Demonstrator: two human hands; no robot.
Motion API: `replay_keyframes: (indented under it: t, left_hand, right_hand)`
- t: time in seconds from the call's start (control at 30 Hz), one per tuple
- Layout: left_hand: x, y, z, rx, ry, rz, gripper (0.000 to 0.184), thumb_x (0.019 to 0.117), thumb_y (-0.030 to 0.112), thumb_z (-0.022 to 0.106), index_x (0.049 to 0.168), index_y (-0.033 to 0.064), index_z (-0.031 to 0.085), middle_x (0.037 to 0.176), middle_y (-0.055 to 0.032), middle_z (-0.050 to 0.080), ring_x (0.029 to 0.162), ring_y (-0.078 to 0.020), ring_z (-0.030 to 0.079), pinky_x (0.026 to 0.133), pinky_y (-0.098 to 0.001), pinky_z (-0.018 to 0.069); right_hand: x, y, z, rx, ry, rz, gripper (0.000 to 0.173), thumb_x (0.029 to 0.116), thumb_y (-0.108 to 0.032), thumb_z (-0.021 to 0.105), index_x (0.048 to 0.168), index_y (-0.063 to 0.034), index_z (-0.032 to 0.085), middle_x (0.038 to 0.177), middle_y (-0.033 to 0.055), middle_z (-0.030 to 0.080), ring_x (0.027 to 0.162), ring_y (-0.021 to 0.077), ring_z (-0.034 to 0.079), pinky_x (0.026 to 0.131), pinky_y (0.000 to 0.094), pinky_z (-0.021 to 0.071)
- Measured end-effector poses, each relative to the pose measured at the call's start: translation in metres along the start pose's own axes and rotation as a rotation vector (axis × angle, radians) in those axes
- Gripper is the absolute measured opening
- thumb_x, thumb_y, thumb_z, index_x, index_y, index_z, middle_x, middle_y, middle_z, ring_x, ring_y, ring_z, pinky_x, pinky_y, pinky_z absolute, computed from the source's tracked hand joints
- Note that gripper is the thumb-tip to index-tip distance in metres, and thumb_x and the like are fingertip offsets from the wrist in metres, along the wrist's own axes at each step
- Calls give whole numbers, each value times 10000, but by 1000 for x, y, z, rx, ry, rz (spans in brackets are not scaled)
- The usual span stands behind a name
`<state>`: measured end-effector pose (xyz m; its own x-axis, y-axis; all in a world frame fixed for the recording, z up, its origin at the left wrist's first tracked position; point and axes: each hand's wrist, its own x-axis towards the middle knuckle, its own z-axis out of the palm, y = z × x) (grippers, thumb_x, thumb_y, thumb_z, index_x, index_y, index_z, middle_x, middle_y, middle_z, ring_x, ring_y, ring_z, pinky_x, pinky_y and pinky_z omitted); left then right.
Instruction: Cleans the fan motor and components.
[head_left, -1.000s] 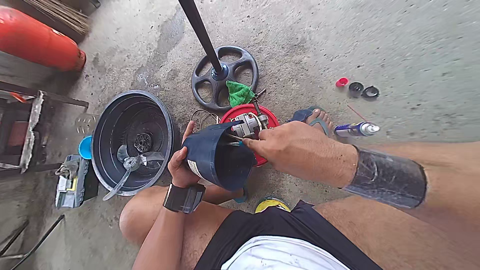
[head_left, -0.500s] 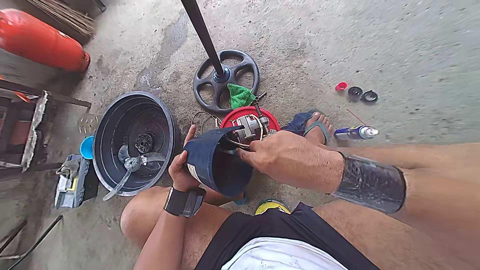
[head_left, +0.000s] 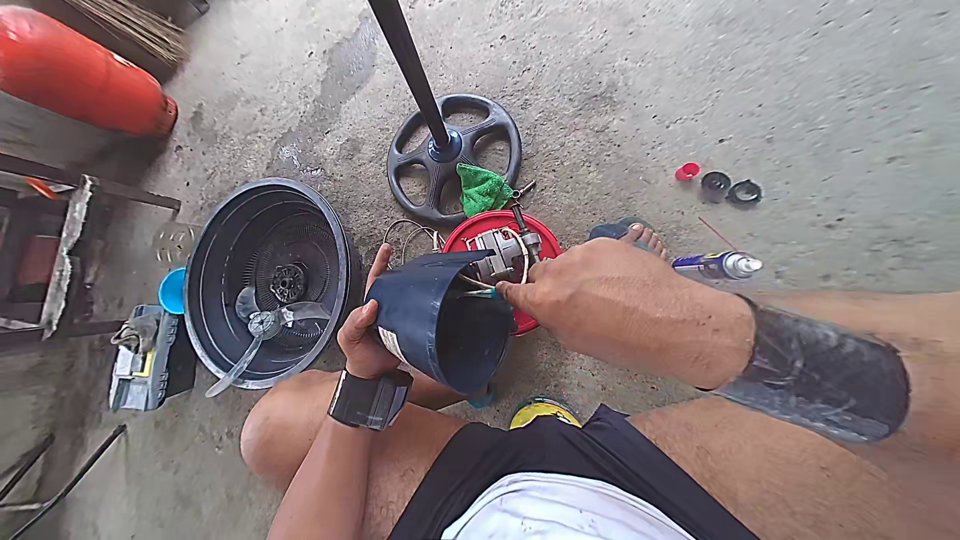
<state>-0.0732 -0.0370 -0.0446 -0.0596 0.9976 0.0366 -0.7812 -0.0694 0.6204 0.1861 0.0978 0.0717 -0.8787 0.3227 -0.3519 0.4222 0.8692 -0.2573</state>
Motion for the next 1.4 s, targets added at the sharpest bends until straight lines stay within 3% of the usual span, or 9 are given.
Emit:
replay_keyframes:
  t: [0.1,0.17,0.27,0.4,0.6,0.67,0.73,1.03,1.4]
  left_hand:
    - [1,-2,0,-10,1,31,692,942,296,600,1562,76,388,1312,-159,647,1173,-209,652,1021,-390,526]
    - [2,-4,-1,13,17,64,703,937,291,596,1572,91,369,1318,-156,640,1175,-207,648,1021,-397,524]
    - [-3,-7,0,52,8,69,719,937,287,607,1584,111,348,1299,-141,655,1151,-188,661,1016,-378,528]
    - [-4,-7,0,45,-11,76,709,946,286,591,1584,98,346,1336,-148,633,1187,-195,643,1031,-380,517]
    - [-6,-6,1,61,6,80,709,940,265,603,1585,114,350,1298,-138,656,1152,-184,661,1014,-377,531]
    - [-3,-5,-1,74,9,101,698,947,271,596,1583,117,353,1319,-135,645,1171,-184,650,1020,-375,527]
    - [-3,-4,-4,85,19,102,707,946,269,596,1591,136,339,1327,-128,639,1173,-185,647,1017,-381,528]
    - [-5,-3,-6,126,73,83,689,943,260,609,1578,141,368,1291,-129,652,1137,-182,660,994,-375,542]
    - [-2,4,-5,153,101,73,645,958,286,584,1561,147,402,1306,-112,651,1156,-183,655,995,-382,544]
  right_hand:
    - [-1,0,5,94,-27,45,273,1000,-185,571,1256,-188,668,833,57,664,720,256,668,570,422,514]
    - [-1,-15,21,236,-51,3,341,1028,-181,519,1352,-141,618,906,125,688,805,337,689,647,509,539]
    - [-9,-34,39,188,159,-143,292,954,-136,575,1221,-102,689,717,94,638,600,301,655,481,448,505]
    - [-4,-13,26,152,72,-21,320,977,-156,590,1291,-132,650,817,100,667,701,306,676,564,462,526]
    - [-8,-10,24,278,24,-8,273,1038,-239,516,1242,-163,681,808,80,675,741,286,677,615,476,527]
    - [-14,-4,23,138,95,-4,329,1001,-177,539,1303,-152,669,767,83,654,656,285,662,535,447,514]
    - [-24,-16,30,139,198,-144,289,993,-173,538,1227,-119,698,689,80,632,559,282,637,457,438,494]
    - [-31,9,35,186,251,-159,288,1034,-260,491,1183,-188,727,675,21,641,568,215,635,475,398,486]
    - [-37,17,42,180,321,-194,328,1030,-234,487,1255,-158,714,656,25,619,531,207,609,449,381,480]
